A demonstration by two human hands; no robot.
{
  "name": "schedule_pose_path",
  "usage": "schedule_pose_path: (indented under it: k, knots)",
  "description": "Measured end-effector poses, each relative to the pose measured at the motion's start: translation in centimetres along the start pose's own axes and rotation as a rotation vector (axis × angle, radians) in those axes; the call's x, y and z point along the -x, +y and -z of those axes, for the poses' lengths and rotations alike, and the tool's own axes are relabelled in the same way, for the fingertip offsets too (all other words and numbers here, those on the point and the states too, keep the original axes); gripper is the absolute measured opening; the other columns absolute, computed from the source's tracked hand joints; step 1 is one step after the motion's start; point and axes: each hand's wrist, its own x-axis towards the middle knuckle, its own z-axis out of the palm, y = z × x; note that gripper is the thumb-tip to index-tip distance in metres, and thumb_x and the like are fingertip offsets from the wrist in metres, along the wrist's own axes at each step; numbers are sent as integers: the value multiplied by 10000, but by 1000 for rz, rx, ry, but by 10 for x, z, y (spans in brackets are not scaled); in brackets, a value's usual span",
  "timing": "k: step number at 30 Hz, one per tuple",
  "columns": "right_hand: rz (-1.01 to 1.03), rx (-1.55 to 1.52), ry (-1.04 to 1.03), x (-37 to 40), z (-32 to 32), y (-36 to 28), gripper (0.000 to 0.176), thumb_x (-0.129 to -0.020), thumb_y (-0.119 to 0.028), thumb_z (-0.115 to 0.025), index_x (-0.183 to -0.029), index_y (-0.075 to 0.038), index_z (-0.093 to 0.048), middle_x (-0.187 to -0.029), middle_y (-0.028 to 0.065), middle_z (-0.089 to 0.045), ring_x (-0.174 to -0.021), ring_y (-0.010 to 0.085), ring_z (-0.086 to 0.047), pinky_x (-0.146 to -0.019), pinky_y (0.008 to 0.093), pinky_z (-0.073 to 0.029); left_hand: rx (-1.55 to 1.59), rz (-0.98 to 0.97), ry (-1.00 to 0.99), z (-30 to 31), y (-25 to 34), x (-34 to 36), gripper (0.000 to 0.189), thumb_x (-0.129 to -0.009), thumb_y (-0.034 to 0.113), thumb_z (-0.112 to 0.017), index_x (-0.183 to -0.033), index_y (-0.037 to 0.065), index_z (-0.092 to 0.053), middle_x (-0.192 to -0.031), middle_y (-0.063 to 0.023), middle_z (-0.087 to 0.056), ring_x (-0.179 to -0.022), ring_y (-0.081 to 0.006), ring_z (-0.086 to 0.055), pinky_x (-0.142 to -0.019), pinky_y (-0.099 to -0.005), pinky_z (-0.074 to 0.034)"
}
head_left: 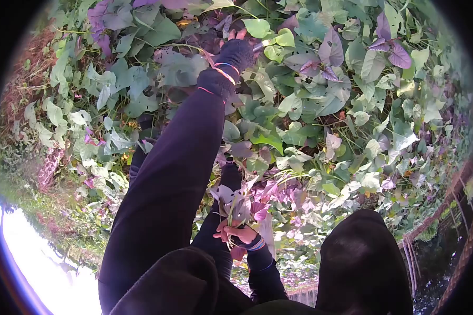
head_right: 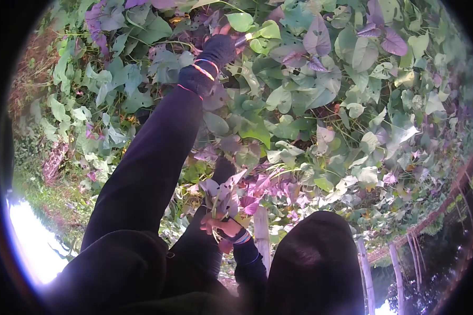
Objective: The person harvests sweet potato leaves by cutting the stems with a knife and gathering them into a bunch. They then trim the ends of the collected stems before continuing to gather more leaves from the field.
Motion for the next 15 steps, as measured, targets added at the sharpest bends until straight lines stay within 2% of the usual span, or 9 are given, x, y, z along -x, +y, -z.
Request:
schedule_pose_path:
  k: [1, 2, 3, 5, 6, 7, 8, 10, 15]
  knots:
    - [-73, -155, 58, -5, -1, -10, 211, -858, -134, -441, -937, 54, -494, -570, 21, -448, -530, 114, -470, -682, 349, -468, 25, 39, -193, -4, -2, -10, 369, -653, 245, -608, -1006, 141, -580, -1063, -117, -502, -1022, -303, -446, -803, -385, -404]
    - [-67, -63, 121, -9, 4, -18, 212, -860, -142, -439, -941, 47, -495, -556, 13, -425, -501, 101, -432, -597, 312, -454, 29, 45, -193, -7, -5, -8, 369, -653, 245, -608, -1006, 141, -580, -1063, -117, -502, -1022, -303, -446, -803, -385, -404]
    - [-62, 27, 179, -13, 11, -24, 214, -862, -150, -436, -944, 39, -495, -542, 4, -401, -473, 88, -395, -512, 274, -440, 323, 107, -144, -2, -7, -1, 355, -664, 236, -603, -1000, 125, -578, -1002, -115, -527, -970, -298, -476, -790, -374, -408]
    - [-52, -61, 200, -23, 24, -42, 226, -878, -186, -407, -957, 2, -503, -528, -4, -380, -423, 77, -308, -381, 221, -283, 763, 218, -51, 23, -8, 21, 326, -681, 185, -590, -993, 94, -570, -905, -109, -558, -870, -285, -521, -763, -350, -415]
    - [6, 18, 273, -28, 26, -58, 223, -879, -188, -405, -948, -1, -504, -524, -5, -375, -418, 76, -309, -379, 219, -282, 920, 271, -16, 44, -3, 44, 312, -688, 144, -581, -992, 79, -564, -870, -105, -563, -823, -276, -537, -748, -337, -417]
    - [66, 95, 351, -33, 24, -74, 220, -879, -190, -404, -938, -4, -505, -520, -5, -371, -414, 76, -310, -376, 217, -281, 765, -70, 252, 60, -6, 62, 301, -688, 61, -559, -990, 63, -562, -864, -99, -558, -801, -246, -542, -729, -297, -423]
    - [154, 141, 422, -38, 17, -93, 224, -874, -194, -415, -932, 0, -511, -501, -12, -359, -404, 73, -315, -378, 213, -285, 687, -106, 183, 91, -3, 87, 317, -677, 14, -557, -991, 51, -559, -910, -111, -554, -837, -218, -547, -741, -279, -426]
    - [292, 209, 516, -56, 10, -127, 245, -869, -218, -428, -926, 2, -519, -489, -15, -371, -395, 70, -325, -379, 210, -286, 753, 37, 228, 130, 10, 129, 308, -627, 24, -586, -929, 81, -570, -978, -98, -551, -802, -263, -567, -715, -333, -455]
    - [507, 410, 580, -107, -39, -201, 395, -855, -374, -430, -950, -4, -530, -568, 19, -500, -459, 60, -383, -427, 203, -316, 815, 1, 41, 195, 26, 177, 430, -580, 38, -595, -1003, 70, -528, -1026, -112, -521, -939, -294, -521, -758, -357, -445]
